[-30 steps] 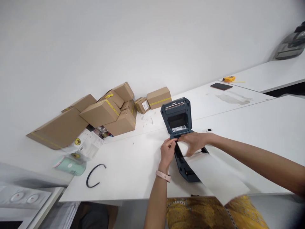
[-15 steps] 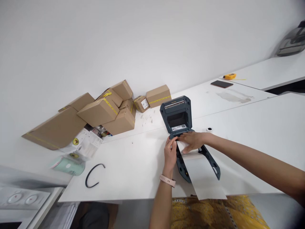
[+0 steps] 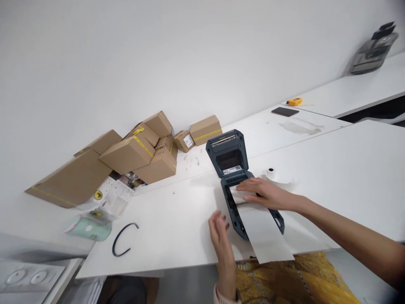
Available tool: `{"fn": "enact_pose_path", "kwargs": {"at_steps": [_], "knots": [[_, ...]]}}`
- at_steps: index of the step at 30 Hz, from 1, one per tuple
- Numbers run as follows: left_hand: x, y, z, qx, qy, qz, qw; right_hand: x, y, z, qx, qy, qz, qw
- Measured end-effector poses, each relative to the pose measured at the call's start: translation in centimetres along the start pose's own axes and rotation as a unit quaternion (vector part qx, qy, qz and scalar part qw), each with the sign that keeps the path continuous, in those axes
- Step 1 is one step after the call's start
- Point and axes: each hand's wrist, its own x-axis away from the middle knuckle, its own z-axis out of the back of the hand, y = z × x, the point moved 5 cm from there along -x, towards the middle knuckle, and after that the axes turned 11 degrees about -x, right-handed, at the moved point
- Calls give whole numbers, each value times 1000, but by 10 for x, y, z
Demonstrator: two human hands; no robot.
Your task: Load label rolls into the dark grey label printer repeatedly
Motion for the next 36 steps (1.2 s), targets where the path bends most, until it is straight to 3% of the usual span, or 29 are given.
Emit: {"fn": "enact_pose_path", "kwargs": {"at_steps": [2,5,9,12,14,19,23,26,28,30,33,36], "knots": [[35,-17,10,-7,28,65,997,25,-9,-3,-50,22,14,998],[69,-22,-8,-7,-93,91,991,50,-15,-13,-81,39,4,996],[82,-13,-40,22,-217,121,968,61,-14,-19,-105,82,-12,991],[84,-10,-46,24,-225,128,966,62,-11,-15,-124,104,-24,986],[86,-11,-43,14,-206,121,971,59,-7,-1,-130,154,-31,979],[90,-17,-39,-4,-200,110,974,19,2,70,-63,367,-34,928],[92,-20,-40,13,-202,121,972,-51,5,116,-103,385,-56,915],[94,-20,-41,27,-201,124,971,-93,3,130,-207,370,-60,904],[94,-23,-41,30,-193,126,973,-104,1,128,-262,356,-74,894],[93,-26,-42,30,-188,126,974,-98,-6,122,-265,356,-78,893],[91,-29,-45,23,-192,110,975,-62,-21,103,-234,360,-53,901],[87,-28,-46,6,-186,83,979,-12,-33,70,-220,335,-3,916]]}}
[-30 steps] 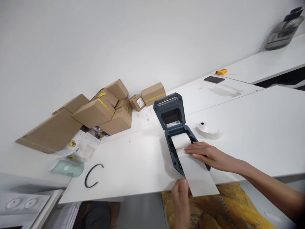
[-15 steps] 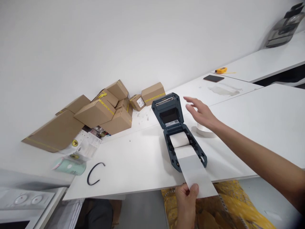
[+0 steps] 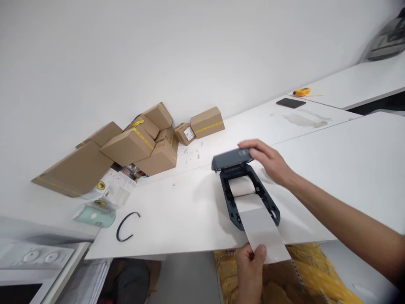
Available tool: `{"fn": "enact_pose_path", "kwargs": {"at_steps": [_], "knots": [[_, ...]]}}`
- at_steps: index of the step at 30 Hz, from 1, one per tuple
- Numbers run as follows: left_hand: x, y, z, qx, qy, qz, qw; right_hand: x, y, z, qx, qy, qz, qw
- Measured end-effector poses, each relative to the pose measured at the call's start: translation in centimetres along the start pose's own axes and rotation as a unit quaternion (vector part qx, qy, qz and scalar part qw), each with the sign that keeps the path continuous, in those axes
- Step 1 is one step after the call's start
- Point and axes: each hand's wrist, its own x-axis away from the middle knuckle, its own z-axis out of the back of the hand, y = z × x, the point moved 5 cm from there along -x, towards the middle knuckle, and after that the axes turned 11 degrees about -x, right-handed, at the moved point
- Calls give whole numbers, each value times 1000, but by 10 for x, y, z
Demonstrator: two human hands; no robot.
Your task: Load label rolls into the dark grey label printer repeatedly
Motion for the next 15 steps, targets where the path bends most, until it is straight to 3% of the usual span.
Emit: {"fn": "enact_pose_path", "kwargs": {"at_steps": [3,7,10,15], "knots": [[-2,2,0,-8,3,-6,1000,64,5,0,29,-55,77,995],[-2,3,-2,4,-5,-9,1000,124,26,-3,100,-64,103,988],[-1,3,-3,20,-13,-11,1000,143,34,-5,119,-23,119,986],[-1,0,-2,21,-3,-18,1000,144,35,-7,103,61,101,988]]}}
